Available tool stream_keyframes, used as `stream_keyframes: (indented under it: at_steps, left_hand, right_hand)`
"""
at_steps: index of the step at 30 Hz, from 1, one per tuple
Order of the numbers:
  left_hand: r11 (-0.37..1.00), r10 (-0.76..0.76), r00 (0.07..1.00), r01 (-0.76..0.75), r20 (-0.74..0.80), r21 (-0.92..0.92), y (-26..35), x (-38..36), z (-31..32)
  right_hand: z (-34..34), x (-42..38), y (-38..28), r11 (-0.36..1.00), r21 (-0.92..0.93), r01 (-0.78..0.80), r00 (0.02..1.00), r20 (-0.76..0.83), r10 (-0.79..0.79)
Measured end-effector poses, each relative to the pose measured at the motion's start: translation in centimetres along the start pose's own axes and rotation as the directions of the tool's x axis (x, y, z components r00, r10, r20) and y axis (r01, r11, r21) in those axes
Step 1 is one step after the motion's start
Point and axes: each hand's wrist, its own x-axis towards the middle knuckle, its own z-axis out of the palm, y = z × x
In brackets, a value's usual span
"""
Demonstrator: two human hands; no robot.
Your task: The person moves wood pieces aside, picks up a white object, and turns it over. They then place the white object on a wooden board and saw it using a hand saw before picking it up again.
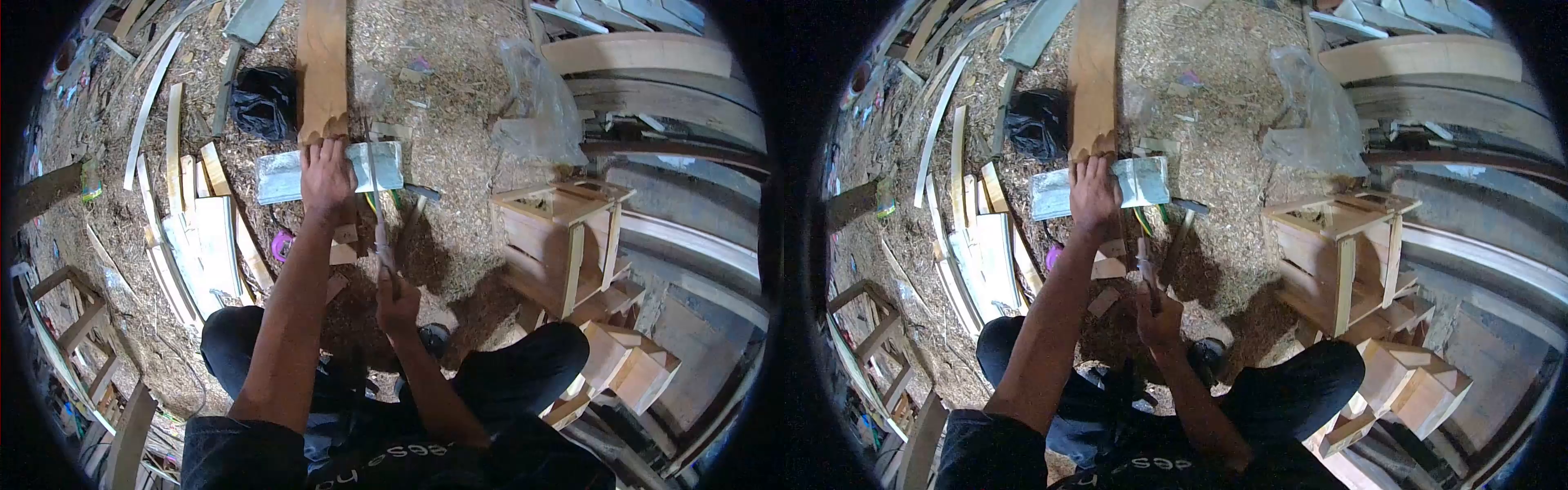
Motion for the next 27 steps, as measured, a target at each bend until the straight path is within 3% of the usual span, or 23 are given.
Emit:
stream_keyframes:
  at_steps: [1, 3, 4, 5, 6, 7, 8, 11, 12, 13, 16, 18, 21, 22, 24, 27]
  left_hand:
    - [1.000, 0.008, 1.000, -0.008, -0.005, -0.012, -0.1, -0.1, -0.1]
    - [1.000, 0.012, 1.000, -0.012, 0.026, -0.023, 0.0, -0.2, -0.3]
    - [0.999, -0.016, 0.995, 0.019, 0.095, -0.028, 0.3, -0.1, -0.8]
    - [0.999, -0.038, 0.986, 0.043, 0.162, -0.030, 0.3, 0.1, -1.1]
    - [1.000, 0.011, 0.999, -0.010, 0.036, -0.023, -0.1, -0.2, -0.3]
    - [1.000, 0.008, 0.999, -0.008, 0.031, -0.021, -0.1, -0.1, -0.3]
    - [0.999, 0.000, 0.999, 0.002, 0.047, -0.043, 0.0, -0.3, -0.3]
    - [0.999, -0.009, 0.998, 0.012, 0.060, -0.045, -0.2, -0.4, -0.1]
    - [0.999, -0.008, 0.997, 0.012, 0.075, -0.050, 0.0, -0.3, -0.4]
    - [0.998, -0.003, 0.996, 0.008, 0.084, -0.056, 0.1, -0.1, -0.5]
    - [0.999, -0.023, 0.997, 0.026, 0.079, -0.042, 0.1, -0.4, -0.3]
    - [0.998, -0.014, 0.996, 0.020, 0.089, -0.065, 0.1, -0.1, -0.7]
    - [0.995, -0.051, 0.999, 0.051, 0.007, 0.089, -0.2, 0.0, 0.9]
    - [0.995, -0.087, 0.994, 0.089, -0.066, 0.038, 0.5, 0.6, 0.2]
    - [0.995, -0.094, 0.995, 0.095, -0.033, 0.024, 0.6, 0.2, 0.4]
    - [0.996, -0.080, 0.996, 0.081, -0.025, 0.046, -0.3, 0.0, 0.8]
  right_hand:
    - [0.5, 1.3, 0.1, 1.000, 0.004, -0.002, 1.000, 0.005, 0.002]
    - [1.5, 6.1, 1.2, 0.952, -0.305, -0.025, 0.997, 0.064, 0.046]
    - [3.2, 8.2, -1.0, 0.965, -0.243, -0.101, 0.993, 0.028, 0.111]
    - [3.5, 8.1, -1.3, 0.961, -0.235, -0.146, 0.981, 0.089, 0.171]
    - [2.9, 7.0, -1.1, 0.971, -0.234, -0.042, 0.996, 0.069, 0.060]
    - [1.7, 4.0, -0.4, 0.970, -0.237, 0.051, 0.998, 0.050, -0.040]
    - [0.1, 0.8, 1.2, 0.980, -0.196, -0.026, 0.996, 0.082, 0.043]
    - [-0.5, 0.8, 1.4, 0.985, -0.161, -0.058, 0.996, 0.051, 0.067]
    - [0.8, 3.3, 0.9, 0.984, -0.175, 0.026, 0.998, 0.060, -0.016]
    - [1.8, 5.9, 1.9, 0.968, -0.238, -0.081, 0.992, 0.077, 0.102]
    - [2.1, 4.7, 1.5, 0.976, -0.216, -0.006, 0.999, 0.031, 0.013]
    - [-0.6, -0.6, 0.7, 0.970, -0.173, -0.172, 0.982, 0.051, 0.183]
    - [-1.1, -0.4, 1.6, 0.984, -0.152, -0.098, 0.993, 0.043, 0.106]
    - [-0.1, 1.6, 2.3, 0.988, -0.150, -0.026, 0.998, 0.055, 0.035]
    - [0.7, 6.6, 1.4, 0.964, -0.264, 0.031, 0.993, 0.117, 0.000]
    - [-0.8, 5.6, 0.7, 0.943, -0.330, 0.049, 0.987, 0.161, 0.005]
